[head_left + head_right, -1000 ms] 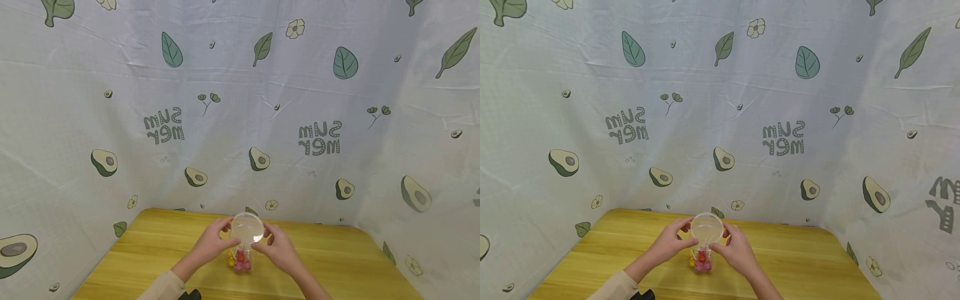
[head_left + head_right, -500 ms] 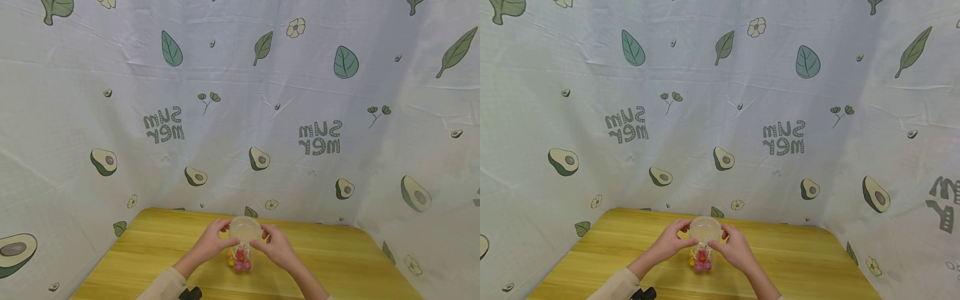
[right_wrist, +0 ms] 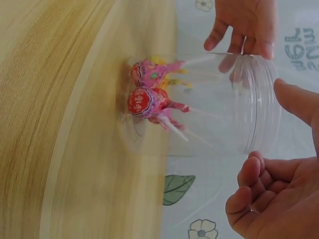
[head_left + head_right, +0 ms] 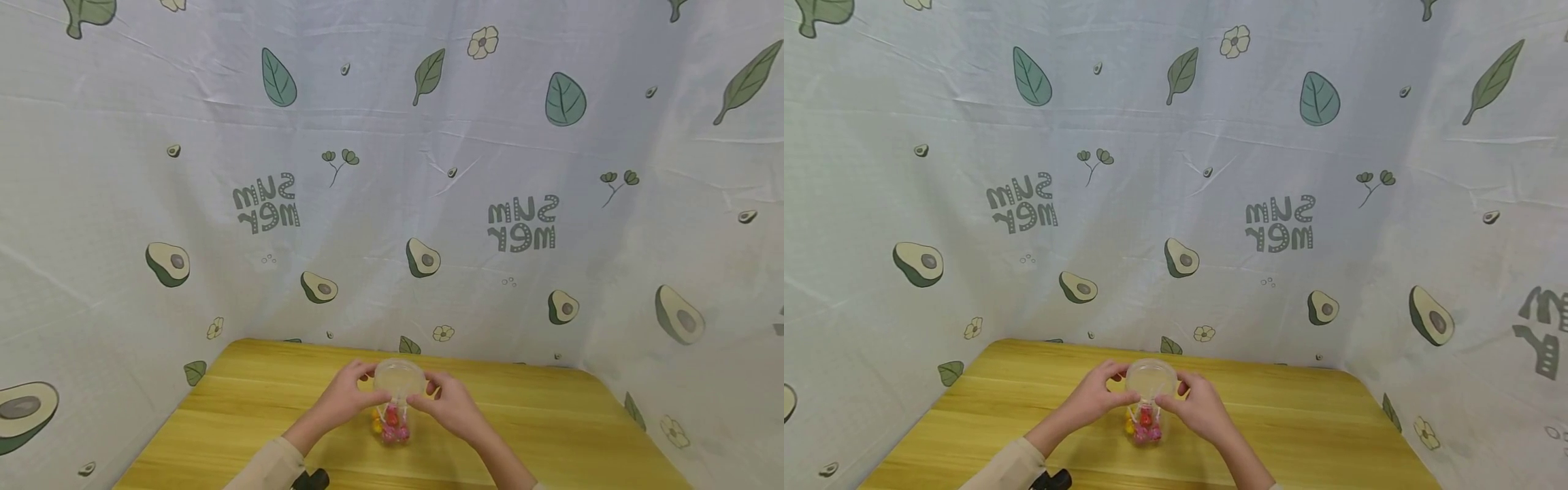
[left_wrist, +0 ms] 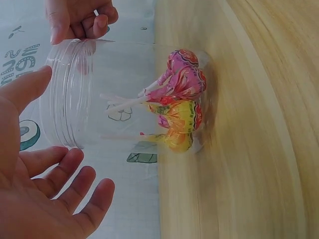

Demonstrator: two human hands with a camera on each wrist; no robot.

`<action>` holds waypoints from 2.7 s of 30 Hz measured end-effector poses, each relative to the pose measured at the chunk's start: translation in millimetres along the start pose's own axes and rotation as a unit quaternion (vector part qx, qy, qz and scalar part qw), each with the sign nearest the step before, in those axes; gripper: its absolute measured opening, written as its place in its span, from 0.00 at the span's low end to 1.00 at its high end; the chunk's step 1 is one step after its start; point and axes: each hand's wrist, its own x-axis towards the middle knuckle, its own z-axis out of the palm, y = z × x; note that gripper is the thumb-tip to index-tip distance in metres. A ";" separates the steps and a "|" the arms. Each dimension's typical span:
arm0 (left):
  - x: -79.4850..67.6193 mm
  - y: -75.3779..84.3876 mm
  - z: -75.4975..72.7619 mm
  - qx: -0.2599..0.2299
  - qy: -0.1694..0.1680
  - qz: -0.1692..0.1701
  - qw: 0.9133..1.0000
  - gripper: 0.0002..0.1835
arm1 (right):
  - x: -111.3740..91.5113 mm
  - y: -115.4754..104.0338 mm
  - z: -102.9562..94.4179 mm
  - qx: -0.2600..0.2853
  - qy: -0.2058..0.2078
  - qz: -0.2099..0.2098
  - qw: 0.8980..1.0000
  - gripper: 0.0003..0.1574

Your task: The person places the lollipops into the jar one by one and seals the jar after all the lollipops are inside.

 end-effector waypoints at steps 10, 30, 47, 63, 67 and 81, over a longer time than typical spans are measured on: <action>-0.4 -4.6 3.5 0.026 0.008 0.003 1.000 0.26 | -1.5 0.9 2.0 -0.010 0.002 0.004 1.000 0.41; 0.9 -3.9 4.3 0.019 0.014 -0.003 1.000 0.23 | -3.4 1.5 8.3 0.014 0.027 0.011 0.999 0.29; 6.1 -2.0 4.0 0.026 0.041 -0.027 0.998 0.19 | -2.7 -0.4 15.3 0.028 0.033 0.016 0.999 0.26; -1.2 -12.6 11.7 -0.017 -0.038 -0.016 0.999 0.39 | -6.2 13.5 16.2 0.030 0.029 -0.001 0.999 0.30; -0.5 -12.4 10.6 -0.018 -0.037 -0.004 0.999 0.41 | -4.5 14.0 16.0 0.030 0.026 0.001 0.999 0.34; 2.6 -8.0 6.2 -0.018 -0.035 -0.005 0.999 0.41 | -3.7 8.2 15.5 0.078 0.016 0.027 0.996 0.33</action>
